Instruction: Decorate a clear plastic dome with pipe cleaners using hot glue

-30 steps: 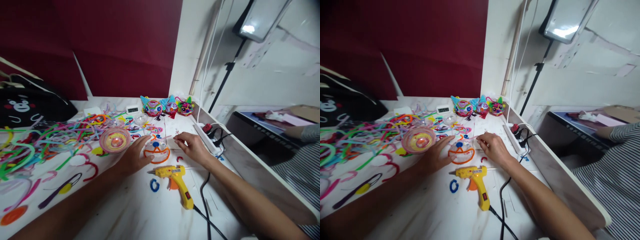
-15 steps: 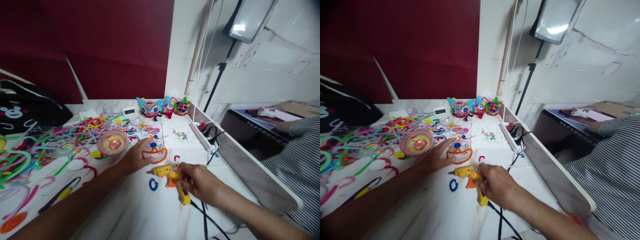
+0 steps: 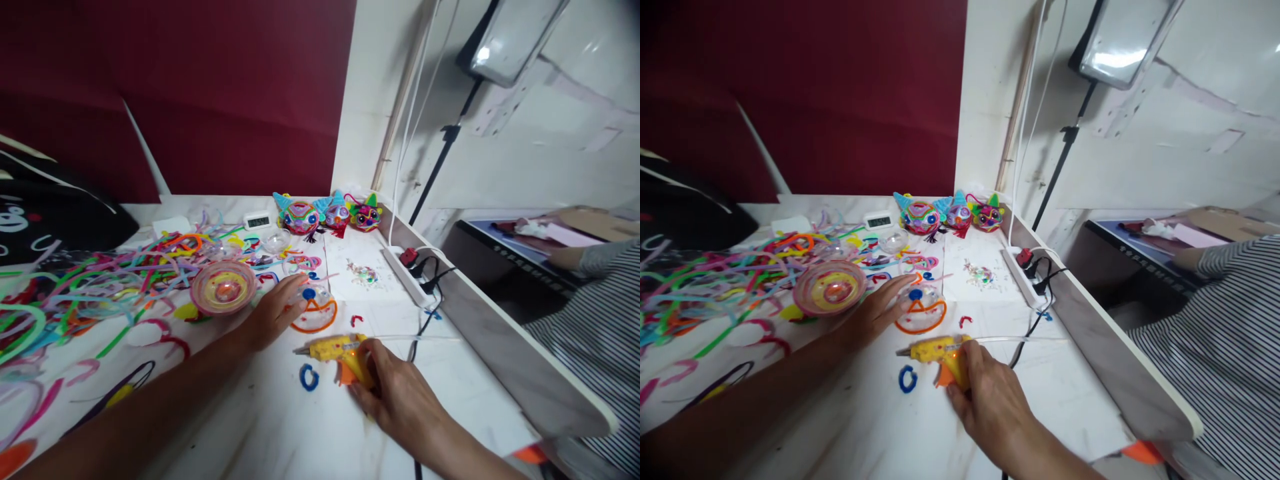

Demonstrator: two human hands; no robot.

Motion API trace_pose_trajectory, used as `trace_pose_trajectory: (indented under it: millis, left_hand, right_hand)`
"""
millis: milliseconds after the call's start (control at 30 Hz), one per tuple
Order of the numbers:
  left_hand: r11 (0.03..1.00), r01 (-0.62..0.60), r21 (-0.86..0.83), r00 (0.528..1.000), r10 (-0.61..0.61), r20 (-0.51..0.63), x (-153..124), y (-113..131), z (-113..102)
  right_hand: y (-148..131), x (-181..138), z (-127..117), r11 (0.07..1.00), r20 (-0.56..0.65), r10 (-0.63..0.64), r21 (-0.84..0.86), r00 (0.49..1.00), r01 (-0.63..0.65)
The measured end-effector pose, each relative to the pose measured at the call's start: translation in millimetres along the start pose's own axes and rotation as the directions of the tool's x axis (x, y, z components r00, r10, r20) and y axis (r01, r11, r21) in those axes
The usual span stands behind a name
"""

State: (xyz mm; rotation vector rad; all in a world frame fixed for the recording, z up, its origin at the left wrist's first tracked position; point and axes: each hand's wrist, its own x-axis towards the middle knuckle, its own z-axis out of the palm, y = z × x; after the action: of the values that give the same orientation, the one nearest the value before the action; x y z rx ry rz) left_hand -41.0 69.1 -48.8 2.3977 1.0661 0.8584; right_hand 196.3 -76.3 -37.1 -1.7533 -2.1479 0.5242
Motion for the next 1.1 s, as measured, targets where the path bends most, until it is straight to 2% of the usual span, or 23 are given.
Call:
trace_pose_trajectory:
  millis: [233, 400, 500, 667, 767, 933, 1100]
  left_hand:
    - [0.995, 0.008, -0.098, 0.999, -0.013, -0.050, -7.3, -0.9, 2.7]
    - [0.985, 0.072, -0.155, 0.988, -0.092, -0.122, -11.4, -1.4, -0.8]
    - [0.978, 0.101, -0.185, 0.984, -0.126, -0.129, -12.5, -2.1, -2.1]
    - [0.970, 0.102, -0.220, 0.986, -0.128, -0.109, -13.2, -3.2, -0.7]
    - [0.976, 0.091, -0.197, 0.989, -0.112, -0.099, -13.8, -3.2, 0.1]
    - [0.991, 0.032, -0.128, 0.996, -0.041, -0.074, -15.6, -4.3, 0.3]
    - [0.996, 0.021, -0.087, 0.996, -0.029, -0.088, -16.6, -4.7, -0.8]
  right_hand:
    - [3.9, 2.3, -1.6, 0.975, 0.054, 0.082, 0.203, 0.995, -0.092]
    - [5.7, 2.1, -2.1, 0.947, 0.085, 0.122, 0.287, 0.989, -0.142]
    - [6.3, 0.9, -1.0, 0.887, 0.103, 0.170, 0.418, 0.980, -0.197]
    - [6.0, -4.7, 0.6, 0.719, 0.121, 0.235, 0.645, 0.964, -0.257]
    - [3.3, -8.7, 0.4, 0.686, 0.116, 0.264, 0.675, 0.958, -0.271]
    - [2.0, -13.4, 6.0, 0.687, 0.100, 0.292, 0.670, 0.951, -0.281]
    - [0.1, -15.6, 13.1, 0.681, 0.095, 0.278, 0.682, 0.956, -0.266]
